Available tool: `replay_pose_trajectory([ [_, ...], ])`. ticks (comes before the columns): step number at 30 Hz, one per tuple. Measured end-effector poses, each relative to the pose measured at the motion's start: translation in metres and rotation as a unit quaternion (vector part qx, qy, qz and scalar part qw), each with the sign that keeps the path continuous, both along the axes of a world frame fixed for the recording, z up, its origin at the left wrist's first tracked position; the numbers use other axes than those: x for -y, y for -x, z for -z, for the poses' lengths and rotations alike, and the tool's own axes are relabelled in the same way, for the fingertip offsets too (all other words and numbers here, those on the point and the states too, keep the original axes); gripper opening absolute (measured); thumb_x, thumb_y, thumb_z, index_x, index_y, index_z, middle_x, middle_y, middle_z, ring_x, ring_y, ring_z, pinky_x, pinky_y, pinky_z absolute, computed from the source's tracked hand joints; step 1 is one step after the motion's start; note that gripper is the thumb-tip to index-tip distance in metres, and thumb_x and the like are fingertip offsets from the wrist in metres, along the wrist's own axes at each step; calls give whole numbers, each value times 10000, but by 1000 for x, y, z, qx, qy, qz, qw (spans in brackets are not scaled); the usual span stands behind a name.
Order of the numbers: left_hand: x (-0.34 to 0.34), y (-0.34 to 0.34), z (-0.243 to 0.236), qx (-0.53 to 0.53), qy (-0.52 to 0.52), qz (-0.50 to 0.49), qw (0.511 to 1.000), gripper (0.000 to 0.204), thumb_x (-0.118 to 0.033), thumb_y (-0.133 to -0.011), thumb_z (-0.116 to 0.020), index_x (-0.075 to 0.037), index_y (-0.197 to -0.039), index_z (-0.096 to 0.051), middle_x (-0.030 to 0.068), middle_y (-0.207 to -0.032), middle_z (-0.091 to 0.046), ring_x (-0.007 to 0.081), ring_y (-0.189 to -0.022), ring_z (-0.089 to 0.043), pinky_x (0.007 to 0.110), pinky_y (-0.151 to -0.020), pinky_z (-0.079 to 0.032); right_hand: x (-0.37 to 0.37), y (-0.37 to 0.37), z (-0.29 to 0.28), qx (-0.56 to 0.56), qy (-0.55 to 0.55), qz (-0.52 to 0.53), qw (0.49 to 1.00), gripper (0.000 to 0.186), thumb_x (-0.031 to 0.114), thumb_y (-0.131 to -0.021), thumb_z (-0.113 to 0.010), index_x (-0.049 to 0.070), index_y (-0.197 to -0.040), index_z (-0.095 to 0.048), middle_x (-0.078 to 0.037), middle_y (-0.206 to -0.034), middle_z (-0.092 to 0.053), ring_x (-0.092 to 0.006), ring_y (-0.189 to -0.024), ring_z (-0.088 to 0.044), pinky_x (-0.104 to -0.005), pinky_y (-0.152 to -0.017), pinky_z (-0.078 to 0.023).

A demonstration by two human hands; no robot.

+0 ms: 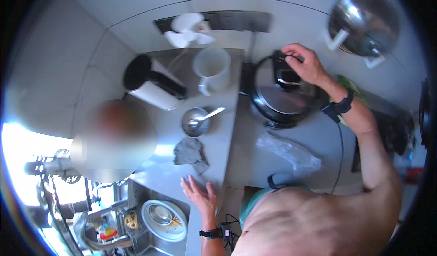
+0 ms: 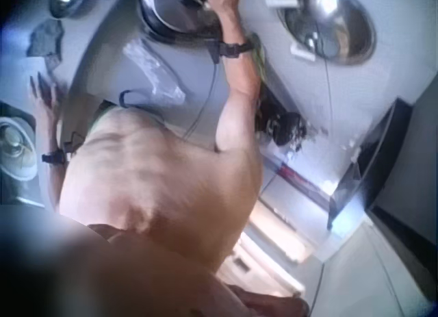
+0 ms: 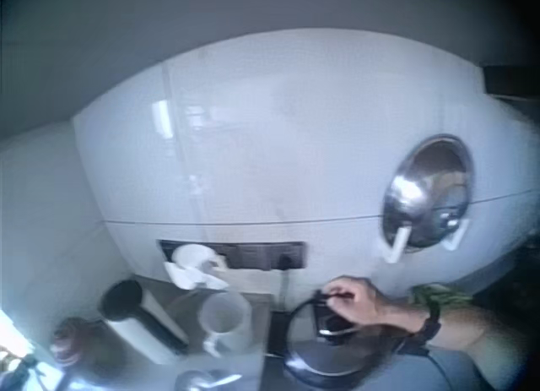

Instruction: The recorder adds rice to a cooker and then washes bowls and chopsticks in the sink.

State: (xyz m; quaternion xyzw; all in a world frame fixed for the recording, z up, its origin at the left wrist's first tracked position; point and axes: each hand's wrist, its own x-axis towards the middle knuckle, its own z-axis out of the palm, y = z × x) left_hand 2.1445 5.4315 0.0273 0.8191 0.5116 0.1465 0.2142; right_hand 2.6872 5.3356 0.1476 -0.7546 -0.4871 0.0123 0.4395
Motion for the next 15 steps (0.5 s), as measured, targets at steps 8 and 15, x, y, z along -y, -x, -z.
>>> replay_pose_trajectory([
  [8, -3, -1, 61, -155, -193, -12, 969, 685, -478, -995, -495, -48, -1522, -412, 265, -1587, -332, 436, -1462, -313, 566, -1177, -233, 134, 65, 51, 53, 41, -12, 998, 392, 160, -821, -734, 33, -1181, -644, -133, -1198, -675, -323, -1125, -651, -408, -980, -523],
  [15, 6, -9, 65, -190, -193, -18, 962, 689, -517, -1032, -414, -63, -1549, -374, 234, -1608, -315, 391, -1479, -296, 537, -1193, -217, 189, 77, 70, 152, 167, -27, 974, 807, 263, -753, -819, 62, -1443, -453, -185, -1547, -360, -380, -1445, -347, -518, -1177, -330],
])
